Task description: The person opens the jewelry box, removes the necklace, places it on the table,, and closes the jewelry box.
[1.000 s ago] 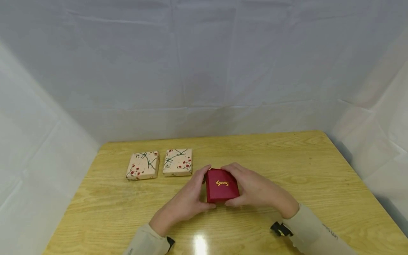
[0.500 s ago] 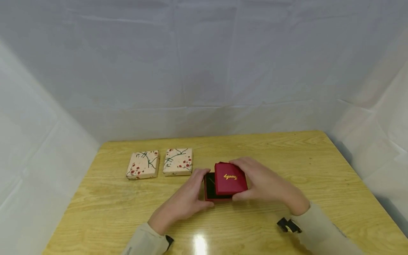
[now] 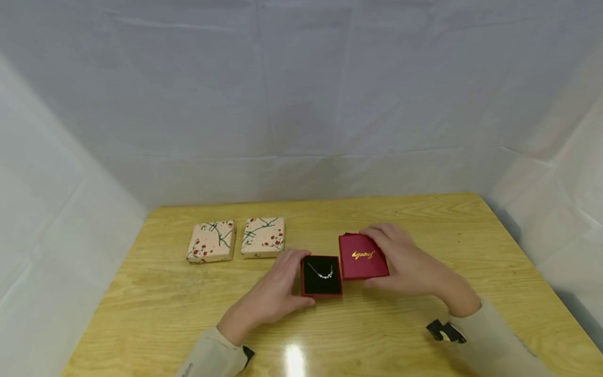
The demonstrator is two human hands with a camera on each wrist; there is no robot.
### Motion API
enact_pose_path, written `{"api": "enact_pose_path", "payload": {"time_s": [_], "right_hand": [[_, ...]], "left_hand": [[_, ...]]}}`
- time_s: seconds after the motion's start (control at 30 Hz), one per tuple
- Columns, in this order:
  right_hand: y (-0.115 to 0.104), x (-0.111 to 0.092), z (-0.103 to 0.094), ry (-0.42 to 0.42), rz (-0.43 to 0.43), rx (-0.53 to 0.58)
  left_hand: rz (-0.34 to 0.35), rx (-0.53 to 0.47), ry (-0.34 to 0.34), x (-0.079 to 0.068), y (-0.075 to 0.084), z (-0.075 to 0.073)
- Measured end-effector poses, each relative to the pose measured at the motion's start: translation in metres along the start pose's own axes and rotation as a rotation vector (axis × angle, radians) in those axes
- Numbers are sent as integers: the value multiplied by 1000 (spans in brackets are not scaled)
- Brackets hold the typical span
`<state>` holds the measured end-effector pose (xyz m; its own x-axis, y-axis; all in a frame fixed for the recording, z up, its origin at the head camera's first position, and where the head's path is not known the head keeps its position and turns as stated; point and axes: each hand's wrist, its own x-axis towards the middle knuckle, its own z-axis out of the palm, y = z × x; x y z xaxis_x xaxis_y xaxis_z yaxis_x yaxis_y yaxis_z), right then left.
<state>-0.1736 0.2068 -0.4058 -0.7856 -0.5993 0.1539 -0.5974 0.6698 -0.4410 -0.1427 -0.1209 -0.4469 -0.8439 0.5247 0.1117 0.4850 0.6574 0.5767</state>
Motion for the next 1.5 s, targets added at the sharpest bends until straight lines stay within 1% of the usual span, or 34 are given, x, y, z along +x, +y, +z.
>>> {"api": "enact_pose_path", "payload": {"time_s": [0.23,0.43,0.57,0.73,0.83,0.97,1.13,1.23,1.5], "right_hand": [[16,-12,-4,-9,14,-12],[32,-24,-6,-29,7,-29],[38,-31,-8,-64,23,-38],[46,-40,-10,-133,67,-46],[51,-45,-10,-170,88,-36],[55,-50,-10,-198,110,-22],[59,-53,-11,-240,151,16],[60,-55,-11,-265,166,45],[62,-61,-9,-286,177,88]], "left_hand": [[-4,-15,-19,-1,1,-1],[-3,-23,-41,-1,1,2],[-3,-14,-57,-1,1,3],[-2,4,-74,-1,0,4],[-9,7,-83,-1,0,4],[-17,15,-91,0,0,5],[-29,41,-99,0,2,7],[-24,54,-98,1,3,7],[-6,94,-88,2,2,11]]}}
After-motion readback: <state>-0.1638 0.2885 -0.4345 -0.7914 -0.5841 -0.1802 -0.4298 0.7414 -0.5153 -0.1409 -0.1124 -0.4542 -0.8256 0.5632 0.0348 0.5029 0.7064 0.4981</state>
